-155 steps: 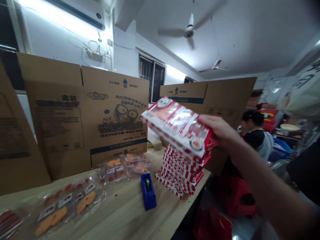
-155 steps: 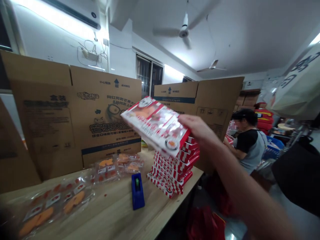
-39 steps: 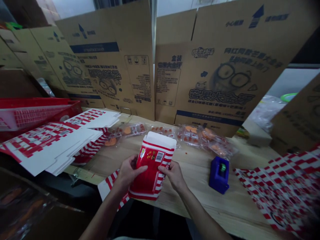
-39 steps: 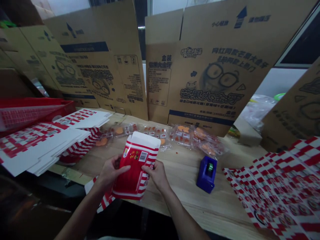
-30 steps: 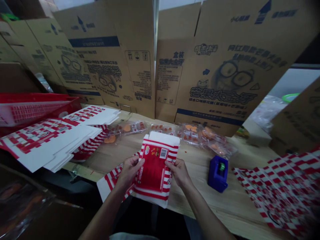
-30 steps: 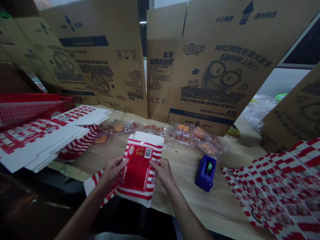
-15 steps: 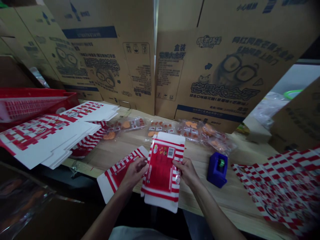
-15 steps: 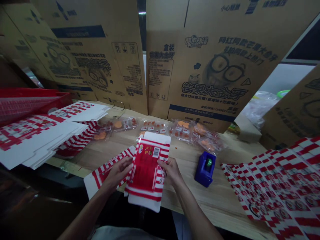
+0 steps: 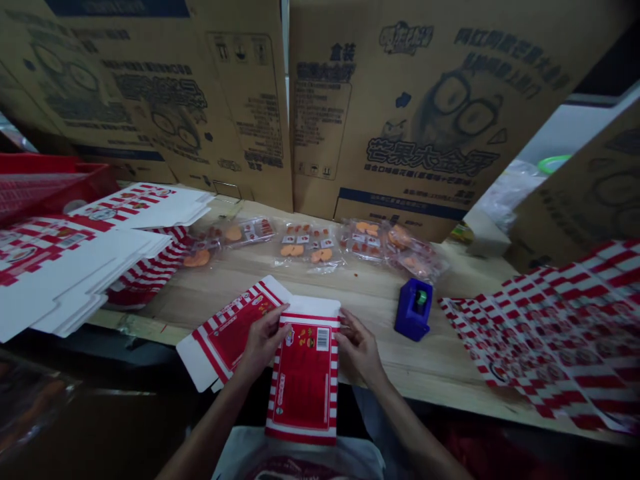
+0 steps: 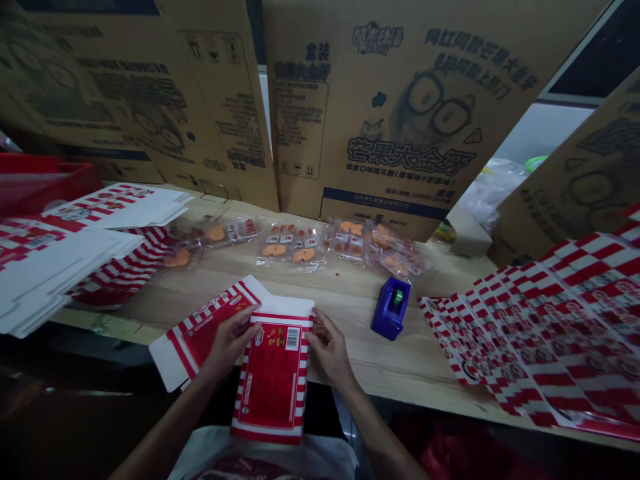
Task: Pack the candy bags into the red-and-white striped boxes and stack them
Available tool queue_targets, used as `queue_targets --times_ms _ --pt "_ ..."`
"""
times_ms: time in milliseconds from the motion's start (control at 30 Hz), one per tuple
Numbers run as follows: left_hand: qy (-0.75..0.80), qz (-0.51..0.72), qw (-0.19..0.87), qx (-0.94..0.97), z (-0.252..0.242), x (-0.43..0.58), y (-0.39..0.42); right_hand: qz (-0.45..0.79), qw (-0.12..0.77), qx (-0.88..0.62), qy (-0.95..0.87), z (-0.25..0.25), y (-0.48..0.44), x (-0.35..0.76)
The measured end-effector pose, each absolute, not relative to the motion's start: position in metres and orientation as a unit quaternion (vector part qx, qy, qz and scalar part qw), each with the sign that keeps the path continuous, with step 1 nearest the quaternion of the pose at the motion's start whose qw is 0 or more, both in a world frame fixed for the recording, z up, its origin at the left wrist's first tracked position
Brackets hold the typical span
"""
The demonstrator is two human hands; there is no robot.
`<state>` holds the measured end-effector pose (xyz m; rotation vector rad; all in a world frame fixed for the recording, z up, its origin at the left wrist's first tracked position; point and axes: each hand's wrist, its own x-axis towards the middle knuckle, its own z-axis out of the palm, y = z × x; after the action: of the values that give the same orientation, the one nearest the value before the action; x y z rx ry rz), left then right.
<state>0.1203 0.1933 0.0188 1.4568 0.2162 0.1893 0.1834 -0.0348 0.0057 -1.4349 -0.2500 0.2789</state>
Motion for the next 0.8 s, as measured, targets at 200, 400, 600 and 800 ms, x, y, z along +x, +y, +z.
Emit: queue_targets --times_ms 200,400,600,800 --pt "0.127 0.018 0.782 0.61 0.035 0.122 0.201 0.065 0.679 -0.709 -0.18 0.008 -0.034 0.196" --pt "0.141 -0.068 0.789 0.593 0.041 0.134 0.214 0.082 0.692 -0.697 -0.168 0.019 -0.029 0.203" --pt "0.119 -0.013 0.756 0.644 0.035 0.141 0.21 0.213 0.728 -0.641 -0.115 0.021 -0.031 0.212" --pt "0.086 0.068 0.71 0.695 0.024 0.145 0.204 0.24 0.713 -0.652 -0.1 0.019 -0.032 0.221"
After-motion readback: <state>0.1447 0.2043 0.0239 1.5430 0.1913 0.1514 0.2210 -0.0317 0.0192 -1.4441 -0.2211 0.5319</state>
